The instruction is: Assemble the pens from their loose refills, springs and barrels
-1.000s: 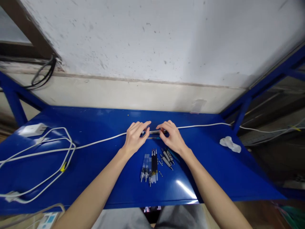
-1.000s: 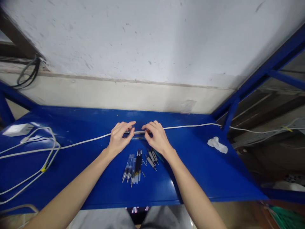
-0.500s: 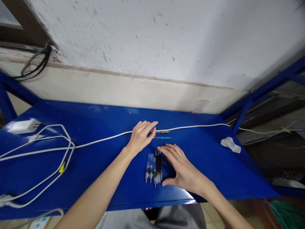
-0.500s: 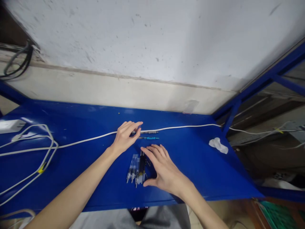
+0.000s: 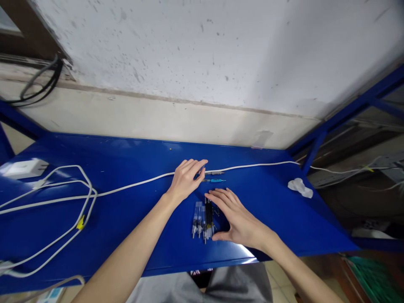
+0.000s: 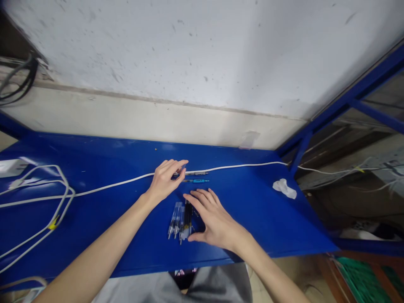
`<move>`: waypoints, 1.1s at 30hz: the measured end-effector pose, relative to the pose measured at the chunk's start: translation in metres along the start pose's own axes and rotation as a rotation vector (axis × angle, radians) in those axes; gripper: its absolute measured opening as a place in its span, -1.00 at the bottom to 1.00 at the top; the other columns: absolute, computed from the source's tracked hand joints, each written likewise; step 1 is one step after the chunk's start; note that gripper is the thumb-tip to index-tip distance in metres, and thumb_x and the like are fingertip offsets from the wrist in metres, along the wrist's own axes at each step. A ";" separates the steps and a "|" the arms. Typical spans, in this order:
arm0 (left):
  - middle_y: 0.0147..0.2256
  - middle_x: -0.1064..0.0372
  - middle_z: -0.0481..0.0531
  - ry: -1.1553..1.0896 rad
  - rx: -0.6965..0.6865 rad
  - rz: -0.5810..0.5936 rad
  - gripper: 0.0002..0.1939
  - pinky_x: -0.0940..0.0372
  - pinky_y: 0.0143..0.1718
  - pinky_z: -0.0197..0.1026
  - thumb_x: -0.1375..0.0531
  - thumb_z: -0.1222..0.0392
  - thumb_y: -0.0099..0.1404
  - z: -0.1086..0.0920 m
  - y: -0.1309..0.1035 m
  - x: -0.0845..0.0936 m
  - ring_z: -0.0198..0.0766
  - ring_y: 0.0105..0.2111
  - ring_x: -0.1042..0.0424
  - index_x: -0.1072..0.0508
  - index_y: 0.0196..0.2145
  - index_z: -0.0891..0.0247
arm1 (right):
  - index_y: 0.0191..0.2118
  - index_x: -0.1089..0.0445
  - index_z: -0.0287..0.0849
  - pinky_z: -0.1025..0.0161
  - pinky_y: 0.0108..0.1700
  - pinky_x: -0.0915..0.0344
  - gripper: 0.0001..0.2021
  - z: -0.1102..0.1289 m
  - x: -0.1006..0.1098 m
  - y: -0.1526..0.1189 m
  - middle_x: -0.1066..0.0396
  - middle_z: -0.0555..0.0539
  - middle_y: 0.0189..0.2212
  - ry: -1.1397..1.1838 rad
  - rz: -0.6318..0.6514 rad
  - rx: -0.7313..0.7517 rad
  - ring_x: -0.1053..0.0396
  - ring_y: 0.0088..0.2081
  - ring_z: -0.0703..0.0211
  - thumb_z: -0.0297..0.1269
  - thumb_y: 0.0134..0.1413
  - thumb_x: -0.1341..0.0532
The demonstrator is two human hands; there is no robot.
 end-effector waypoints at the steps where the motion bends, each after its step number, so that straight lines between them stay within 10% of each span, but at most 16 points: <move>1: -0.29 -0.55 0.04 0.000 -0.001 -0.001 -0.75 -0.29 -0.25 -0.15 -0.12 0.31 0.45 0.000 0.000 0.000 -0.26 -0.35 -0.48 -0.46 0.04 0.24 | 0.49 0.15 0.03 -0.34 0.45 0.15 0.05 0.000 0.000 0.001 -0.09 -0.24 0.39 -0.001 0.000 0.004 0.04 0.44 -0.21 0.16 0.03 -0.41; 9: -0.21 -0.55 0.07 -0.006 -0.003 -0.030 -0.76 -0.35 -0.20 -0.14 -0.12 0.33 0.45 0.000 0.000 0.000 -0.23 -0.30 -0.51 -0.44 0.03 0.24 | 0.46 0.14 0.08 -0.30 0.44 0.04 0.01 -0.003 0.028 -0.005 -0.10 -0.22 0.38 0.126 -0.134 -0.002 -0.05 0.41 -0.17 0.09 0.04 -0.43; 18: -0.13 -0.43 0.15 -0.106 0.034 0.078 -0.70 -0.37 -0.18 -0.13 0.06 0.36 0.50 -0.002 -0.003 0.002 -0.20 -0.25 -0.44 -0.38 0.05 0.26 | 0.36 -0.11 0.03 -0.28 0.35 -0.18 -0.23 -0.027 0.059 0.073 -0.06 -0.25 0.38 -0.015 -0.803 0.068 -0.11 0.37 -0.23 0.11 0.12 -0.37; 33: -0.26 -0.46 0.06 -0.171 0.019 0.141 -0.78 -0.30 -0.42 -0.26 -0.04 0.29 0.43 -0.011 -0.004 0.002 -0.33 -0.43 -0.42 -0.45 -0.07 0.28 | 0.15 -0.37 0.07 -0.30 0.19 -0.37 -0.47 -0.056 0.028 0.079 0.05 -0.20 0.37 0.007 -0.845 0.088 -0.29 0.20 -0.23 0.09 0.11 -0.38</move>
Point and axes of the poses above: each hand's wrist, its own y-axis towards the middle knuckle, its own x-axis out of the back of the hand, z = x × y, the point moved 2 cm from there along y, towards the middle knuckle
